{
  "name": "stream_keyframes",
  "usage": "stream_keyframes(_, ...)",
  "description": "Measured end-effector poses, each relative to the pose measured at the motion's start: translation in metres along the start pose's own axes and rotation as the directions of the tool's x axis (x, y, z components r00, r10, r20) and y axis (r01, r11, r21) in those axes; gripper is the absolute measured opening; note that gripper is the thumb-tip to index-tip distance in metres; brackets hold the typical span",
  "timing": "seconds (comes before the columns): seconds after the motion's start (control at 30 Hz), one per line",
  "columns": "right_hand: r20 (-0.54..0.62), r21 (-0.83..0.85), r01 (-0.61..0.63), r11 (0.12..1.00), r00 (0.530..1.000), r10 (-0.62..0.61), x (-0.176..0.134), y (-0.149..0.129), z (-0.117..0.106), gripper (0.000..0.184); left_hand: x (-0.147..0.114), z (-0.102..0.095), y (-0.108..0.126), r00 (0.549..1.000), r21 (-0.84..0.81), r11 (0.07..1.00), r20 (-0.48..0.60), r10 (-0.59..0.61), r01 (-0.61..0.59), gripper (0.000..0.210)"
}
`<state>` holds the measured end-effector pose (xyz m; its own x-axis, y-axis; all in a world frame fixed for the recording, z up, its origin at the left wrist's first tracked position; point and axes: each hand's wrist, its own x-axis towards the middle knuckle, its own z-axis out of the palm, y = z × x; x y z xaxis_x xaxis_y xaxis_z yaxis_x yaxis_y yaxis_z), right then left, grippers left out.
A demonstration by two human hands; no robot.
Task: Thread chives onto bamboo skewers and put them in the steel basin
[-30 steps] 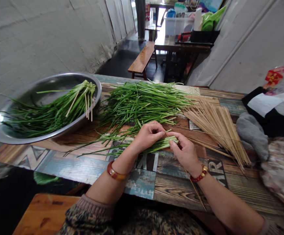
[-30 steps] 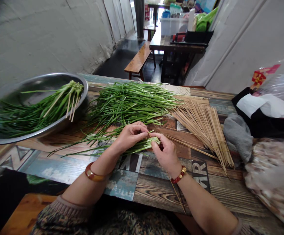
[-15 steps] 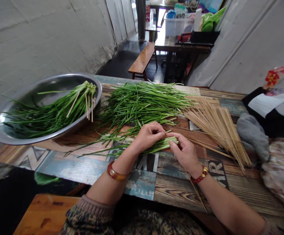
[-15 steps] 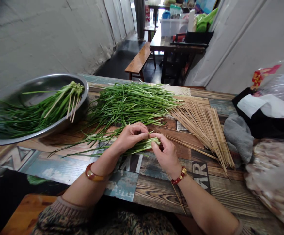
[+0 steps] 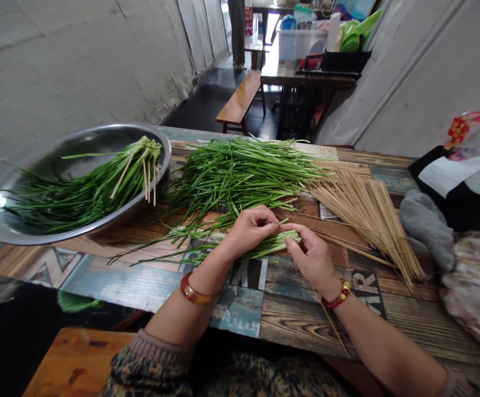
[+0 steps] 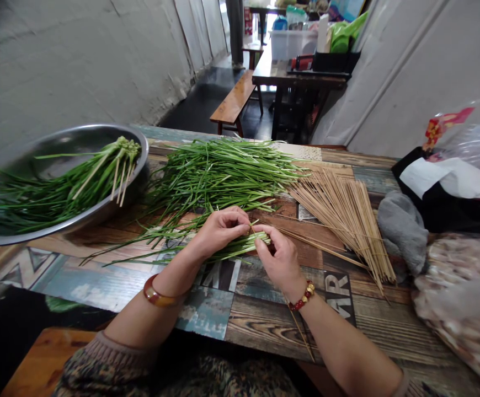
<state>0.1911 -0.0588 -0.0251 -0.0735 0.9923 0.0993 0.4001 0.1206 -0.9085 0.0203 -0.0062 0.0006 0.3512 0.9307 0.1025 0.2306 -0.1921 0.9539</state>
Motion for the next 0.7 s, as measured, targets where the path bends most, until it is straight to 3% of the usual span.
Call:
stream_keyframes(0.43, -0.016, -0.026, 0.018, 1.000, 1.000, -0.018, 0.0007, 0.0038, 0.0015, 0.023, -0.0002, 0.0010, -0.0019, 0.999, 0.003, 0.999, 0.014, 0.032, -0.032, 0.012)
stream_keyframes(0.6, -0.080, 0.002, 0.081, 0.997, 0.994, -0.080, 0.0012, 0.0046, 0.0023, 0.043, -0.0005, 0.0015, -0.0020, 1.000, 0.002, 1.000, 0.007, 0.026, -0.026, 0.011)
stream_keyframes(0.7, -0.042, -0.053, 0.082, 0.995, 0.996, -0.084, 0.0008, 0.0008, 0.0005, 0.049, -0.0003, 0.0015, -0.0028, 0.999, 0.006, 0.999, 0.012, 0.036, -0.036, 0.012)
